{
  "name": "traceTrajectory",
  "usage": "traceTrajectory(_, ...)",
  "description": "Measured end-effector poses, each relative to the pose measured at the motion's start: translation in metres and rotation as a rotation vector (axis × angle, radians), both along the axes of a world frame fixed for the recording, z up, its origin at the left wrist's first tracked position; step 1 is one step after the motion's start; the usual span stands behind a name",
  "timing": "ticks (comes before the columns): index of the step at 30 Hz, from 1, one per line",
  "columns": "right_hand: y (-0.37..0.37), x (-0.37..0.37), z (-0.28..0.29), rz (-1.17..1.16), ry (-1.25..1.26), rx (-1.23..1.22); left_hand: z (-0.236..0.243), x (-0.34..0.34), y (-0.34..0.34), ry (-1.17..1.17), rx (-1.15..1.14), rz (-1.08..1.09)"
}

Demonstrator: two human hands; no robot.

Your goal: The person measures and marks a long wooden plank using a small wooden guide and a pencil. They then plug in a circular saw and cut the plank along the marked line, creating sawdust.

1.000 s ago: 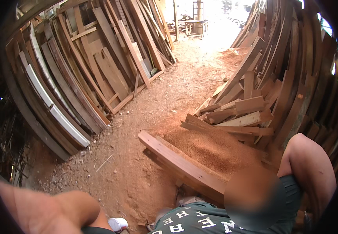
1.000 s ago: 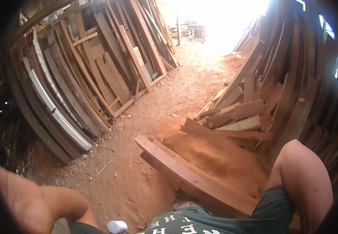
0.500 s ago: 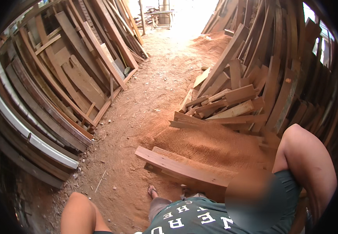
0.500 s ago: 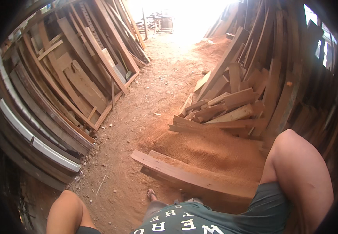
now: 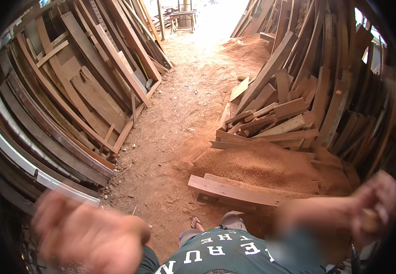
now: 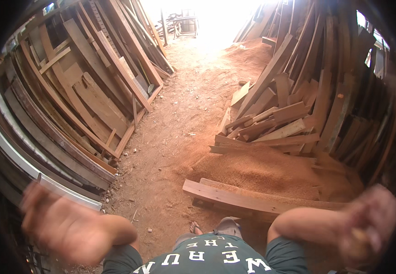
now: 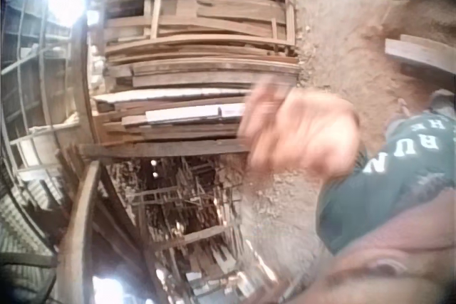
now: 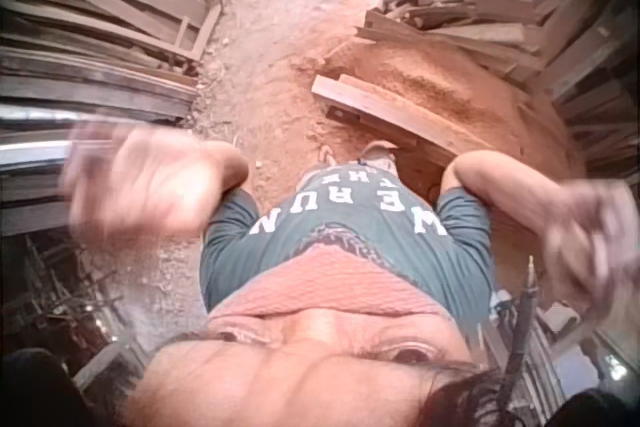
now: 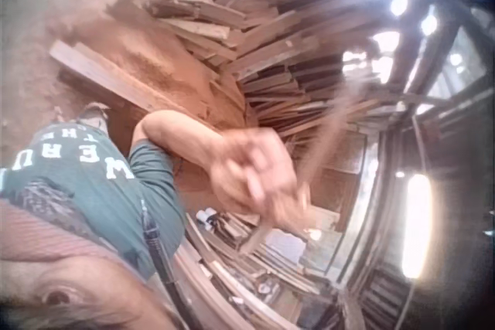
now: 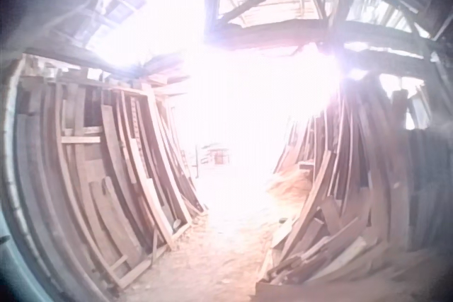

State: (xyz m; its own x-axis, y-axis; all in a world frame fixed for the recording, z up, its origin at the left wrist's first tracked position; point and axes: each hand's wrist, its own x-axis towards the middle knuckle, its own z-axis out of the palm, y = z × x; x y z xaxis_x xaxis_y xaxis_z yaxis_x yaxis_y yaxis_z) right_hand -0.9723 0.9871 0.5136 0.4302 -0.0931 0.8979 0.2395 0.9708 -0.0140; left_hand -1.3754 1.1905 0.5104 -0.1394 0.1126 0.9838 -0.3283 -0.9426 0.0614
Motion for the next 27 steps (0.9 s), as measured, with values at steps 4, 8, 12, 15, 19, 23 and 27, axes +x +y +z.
traceTrajectory(4, 0.099, -0.049, -0.136, 0.846, 0.097, -0.750, -0.120, 0.100, 0.066, 0.866, -0.270, 0.300)
traceTrajectory(8, 0.124, -0.095, -0.191, 1.370, 0.387, -1.426, -0.202, 0.116, 0.062, 1.217, -0.258, 0.118)
traceTrajectory(12, 0.138, -0.093, -0.148, 0.945, 0.111, -1.750, -0.255, 0.091, 0.056, 1.198, -0.676, -0.297)
traceTrajectory(15, 0.142, -0.042, -0.122, -0.275, -0.522, -1.358, -0.257, 0.089, 0.047, 1.167, -0.868, -0.245)
traceTrajectory(19, 0.080, -0.015, -0.022, -0.266, -0.348, -0.733, -0.276, 0.090, 0.048, 1.078, -1.010, -0.118)
traceTrajectory(23, 0.074, -0.027, 0.002, -0.375, -0.416, -0.255, -0.276, 0.099, 0.048, 1.101, -1.050, -0.026)
traceTrajectory(27, 0.053, -0.017, 0.006, -0.518, -0.552, -0.214, -0.275, 0.112, 0.052, 1.080, -0.997, -0.031)
